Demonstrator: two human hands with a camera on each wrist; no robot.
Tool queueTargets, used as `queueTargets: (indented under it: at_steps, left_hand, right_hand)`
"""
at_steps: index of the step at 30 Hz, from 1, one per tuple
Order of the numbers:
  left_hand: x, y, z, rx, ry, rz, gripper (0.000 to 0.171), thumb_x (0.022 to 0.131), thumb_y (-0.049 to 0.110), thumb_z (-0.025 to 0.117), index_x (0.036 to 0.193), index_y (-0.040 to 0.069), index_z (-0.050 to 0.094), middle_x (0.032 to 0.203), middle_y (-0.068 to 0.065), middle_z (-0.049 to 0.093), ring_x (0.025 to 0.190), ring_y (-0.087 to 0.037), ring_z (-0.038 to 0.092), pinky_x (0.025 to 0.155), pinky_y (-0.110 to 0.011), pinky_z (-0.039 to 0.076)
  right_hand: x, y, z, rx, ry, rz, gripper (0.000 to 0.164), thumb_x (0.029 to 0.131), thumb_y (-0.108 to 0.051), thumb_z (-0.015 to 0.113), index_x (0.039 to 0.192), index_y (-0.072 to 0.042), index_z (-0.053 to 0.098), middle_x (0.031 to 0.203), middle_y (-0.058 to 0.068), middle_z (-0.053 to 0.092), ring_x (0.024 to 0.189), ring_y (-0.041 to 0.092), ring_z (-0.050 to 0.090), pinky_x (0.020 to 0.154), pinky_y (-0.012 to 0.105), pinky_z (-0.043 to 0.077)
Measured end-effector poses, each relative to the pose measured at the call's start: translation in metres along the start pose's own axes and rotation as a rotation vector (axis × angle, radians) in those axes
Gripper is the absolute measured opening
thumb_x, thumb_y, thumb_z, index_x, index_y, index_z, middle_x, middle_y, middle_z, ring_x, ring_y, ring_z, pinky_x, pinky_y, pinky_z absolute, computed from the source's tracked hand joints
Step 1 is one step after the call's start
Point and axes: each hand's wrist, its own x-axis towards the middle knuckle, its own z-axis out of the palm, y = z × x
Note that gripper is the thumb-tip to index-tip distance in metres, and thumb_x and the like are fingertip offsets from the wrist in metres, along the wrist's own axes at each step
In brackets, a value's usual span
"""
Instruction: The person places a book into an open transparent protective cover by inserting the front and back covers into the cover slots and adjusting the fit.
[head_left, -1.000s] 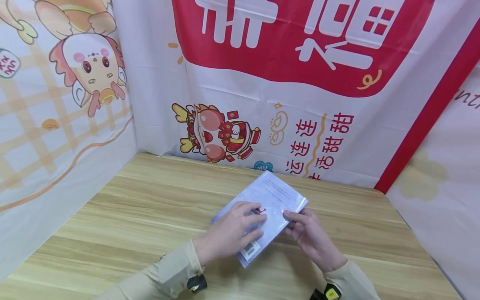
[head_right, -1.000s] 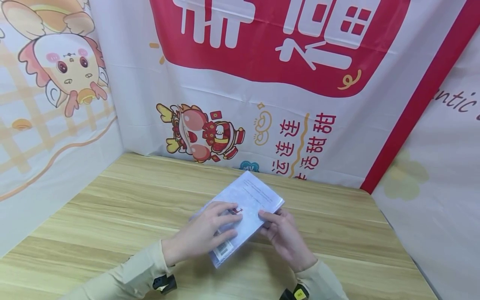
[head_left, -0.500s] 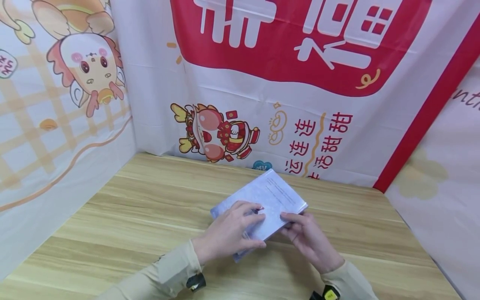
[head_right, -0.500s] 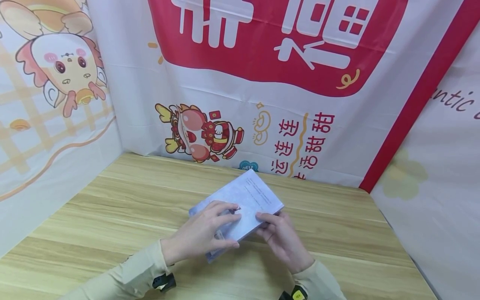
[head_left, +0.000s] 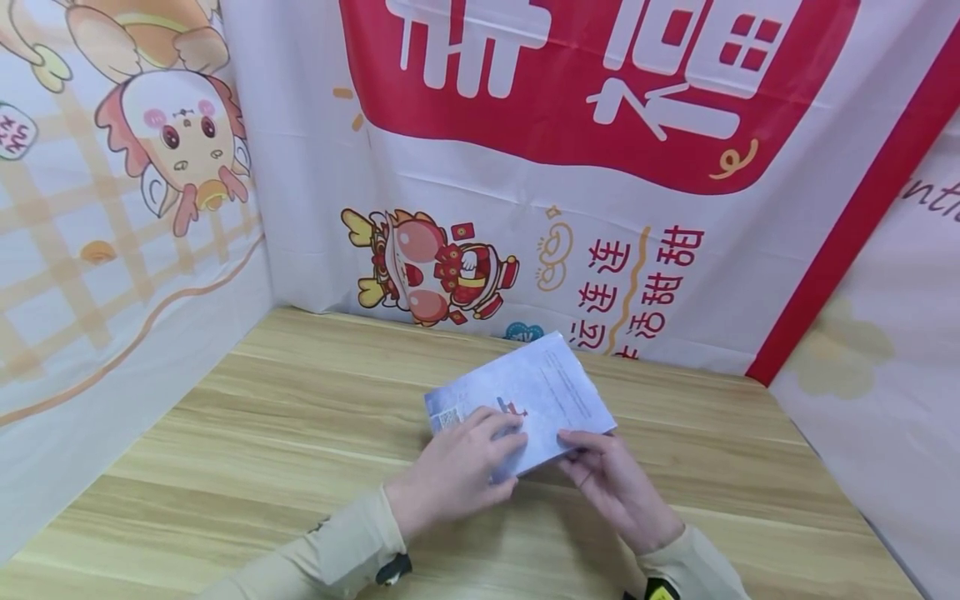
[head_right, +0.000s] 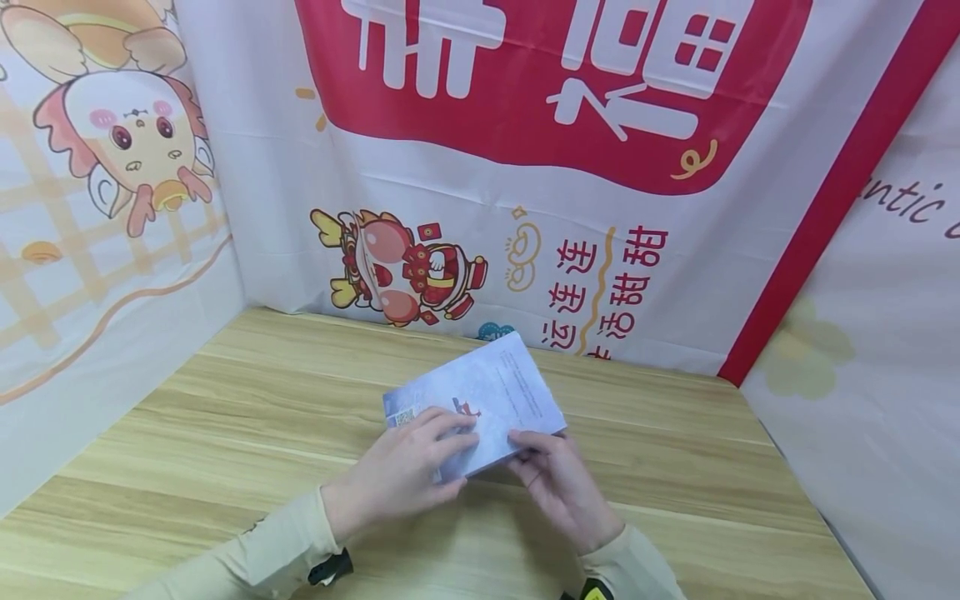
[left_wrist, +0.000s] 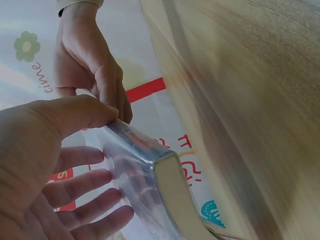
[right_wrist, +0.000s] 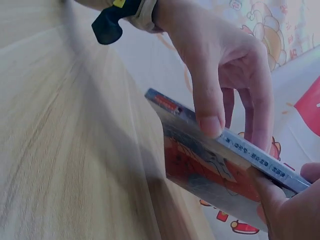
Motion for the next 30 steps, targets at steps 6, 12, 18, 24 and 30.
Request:
queueTargets:
  at_steps: [6,12,18,24,30]
  left_hand:
    - [0.0010,-0.0009,-0.0006,0.027,0.043,0.021,0.051,0.078,0.043,0.074,0.118,0.012,0.064,0.125,-0.004,0.057,0.113,-0.017,0.051,0.095,-0.028,0.041]
    - [0.0006,-0.0013,-0.0012,0.029,0.070,0.012,0.045,0.077,0.033,0.075,0.115,0.013,0.065,0.118,-0.002,0.059,0.107,-0.016,0.053,0.087,-0.026,0.045]
    - [0.0009,-0.0042,-0.0002,0.056,0.083,0.035,0.041,0.074,0.019,0.072,0.115,0.012,0.066,0.115,-0.002,0.062,0.104,-0.016,0.057,0.084,-0.026,0.048]
    - [0.0032,-0.0055,-0.0016,0.114,0.124,0.075,0.033,0.080,0.012,0.069,0.113,0.011,0.067,0.114,-0.003,0.063,0.101,-0.017,0.059,0.082,-0.024,0.049]
    - [0.0020,-0.0034,-0.0039,0.190,0.149,0.050,0.029,0.088,0.014,0.064,0.116,0.008,0.065,0.114,-0.004,0.063,0.102,-0.018,0.059,0.085,-0.027,0.048]
  right_hand:
    - [-0.0023,0.0011,0.0044,0.060,0.013,-0.004,0.056,0.089,0.012,0.044,0.141,-0.001,0.027,0.141,0.019,0.037,0.127,0.034,0.042,0.101,0.041,0.036]
    - [-0.0029,0.0031,0.0063,0.043,-0.004,-0.024,0.061,0.088,0.013,0.044,0.144,-0.002,0.024,0.143,0.020,0.035,0.128,0.034,0.041,0.102,0.041,0.035]
    - [-0.0024,0.0041,0.0025,0.045,0.022,-0.010,0.061,0.086,0.016,0.043,0.142,-0.001,0.026,0.138,0.020,0.042,0.125,0.032,0.045,0.102,0.041,0.035]
    - [-0.0034,0.0019,0.0024,0.050,0.032,0.001,0.061,0.086,0.016,0.045,0.141,0.000,0.025,0.137,0.020,0.042,0.124,0.032,0.045,0.102,0.040,0.035]
    - [-0.0050,-0.0008,0.0056,0.062,-0.024,-0.006,0.062,0.087,0.016,0.046,0.143,-0.002,0.024,0.141,0.019,0.038,0.126,0.031,0.043,0.104,0.039,0.032]
